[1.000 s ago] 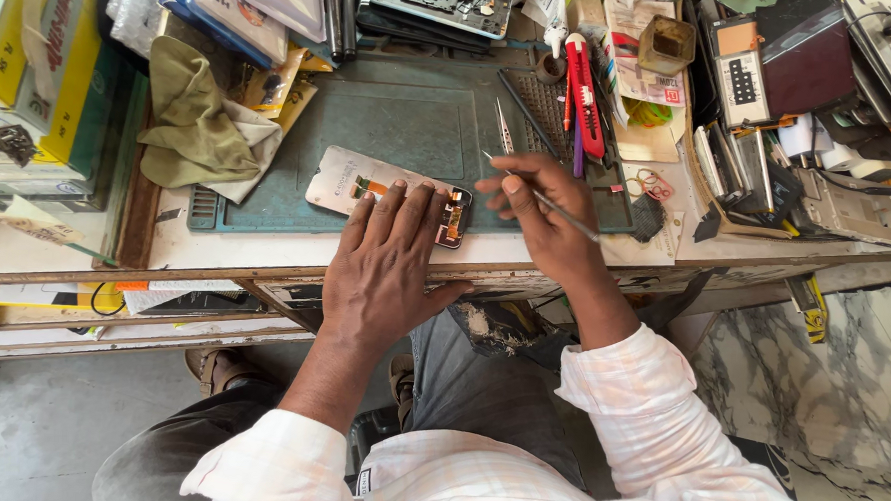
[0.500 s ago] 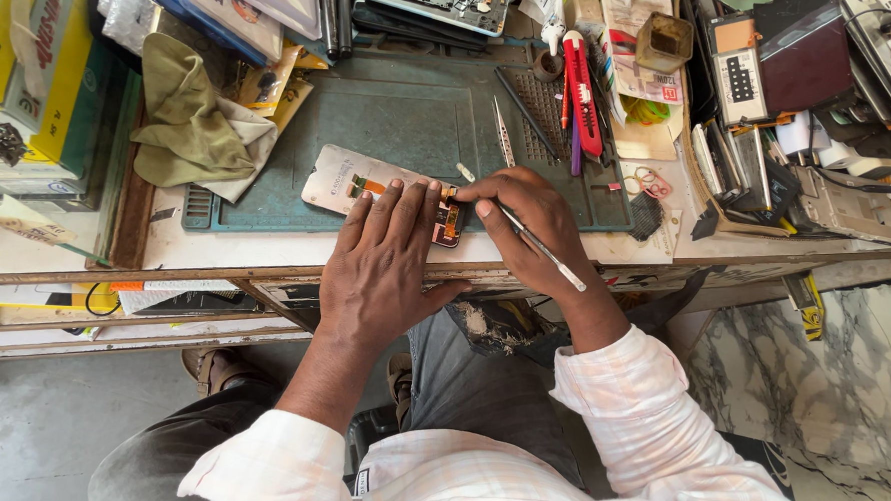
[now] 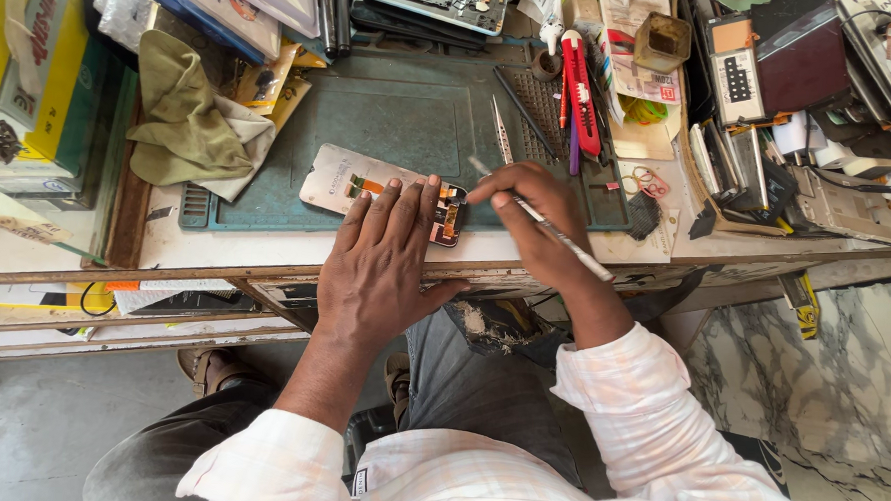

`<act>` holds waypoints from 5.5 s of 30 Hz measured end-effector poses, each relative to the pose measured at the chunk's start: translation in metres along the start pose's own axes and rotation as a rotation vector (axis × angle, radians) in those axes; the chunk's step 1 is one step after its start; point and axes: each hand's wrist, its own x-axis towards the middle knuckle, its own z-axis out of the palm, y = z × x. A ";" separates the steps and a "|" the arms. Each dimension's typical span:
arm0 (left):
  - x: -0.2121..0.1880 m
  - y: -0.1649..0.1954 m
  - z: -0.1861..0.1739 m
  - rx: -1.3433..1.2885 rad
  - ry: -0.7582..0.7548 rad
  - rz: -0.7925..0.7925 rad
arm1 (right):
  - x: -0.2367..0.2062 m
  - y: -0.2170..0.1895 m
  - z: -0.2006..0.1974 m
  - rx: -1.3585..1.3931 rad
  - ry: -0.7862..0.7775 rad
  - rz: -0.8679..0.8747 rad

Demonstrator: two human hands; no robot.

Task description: The person uses tweezers to manipulate small components on a disassembled mobile phone screen assembly. They repeatedly adjust and reposition a ribbon cable and small black parts on the screen's back while holding the assembly with the other hand.

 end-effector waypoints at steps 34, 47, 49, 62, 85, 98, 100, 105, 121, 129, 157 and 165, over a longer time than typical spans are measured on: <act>-0.001 -0.001 0.003 -0.037 0.059 0.012 | 0.023 0.000 0.021 0.048 -0.009 0.292; -0.001 0.001 0.003 -0.067 0.047 -0.005 | 0.018 0.007 0.018 0.059 -0.042 0.187; -0.001 0.000 0.004 -0.061 0.046 -0.006 | 0.018 0.008 0.018 0.076 -0.038 0.218; 0.001 0.001 -0.001 -0.067 0.033 -0.001 | 0.008 0.016 0.023 0.213 0.166 0.131; -0.002 0.000 0.003 -0.076 0.056 0.000 | 0.005 0.006 0.023 0.138 0.162 0.104; -0.007 -0.011 -0.008 -0.392 0.262 -0.039 | 0.010 0.001 0.027 0.040 0.152 0.154; -0.009 -0.016 -0.010 -0.406 0.298 -0.088 | 0.010 -0.003 0.026 -0.022 0.156 0.136; -0.011 -0.025 -0.013 -0.369 0.315 -0.131 | 0.013 -0.008 0.026 -0.076 0.173 0.118; -0.003 -0.019 -0.007 -0.225 0.190 -0.154 | 0.014 -0.005 0.027 -0.105 0.091 0.107; -0.002 -0.018 -0.004 -0.199 0.187 -0.157 | 0.024 -0.007 0.029 -0.078 0.093 0.108; 0.000 -0.014 -0.004 -0.191 0.181 -0.181 | 0.021 0.018 0.041 0.160 0.095 0.258; 0.001 -0.014 -0.004 -0.175 0.139 -0.192 | 0.022 0.020 0.040 0.185 0.080 0.265</act>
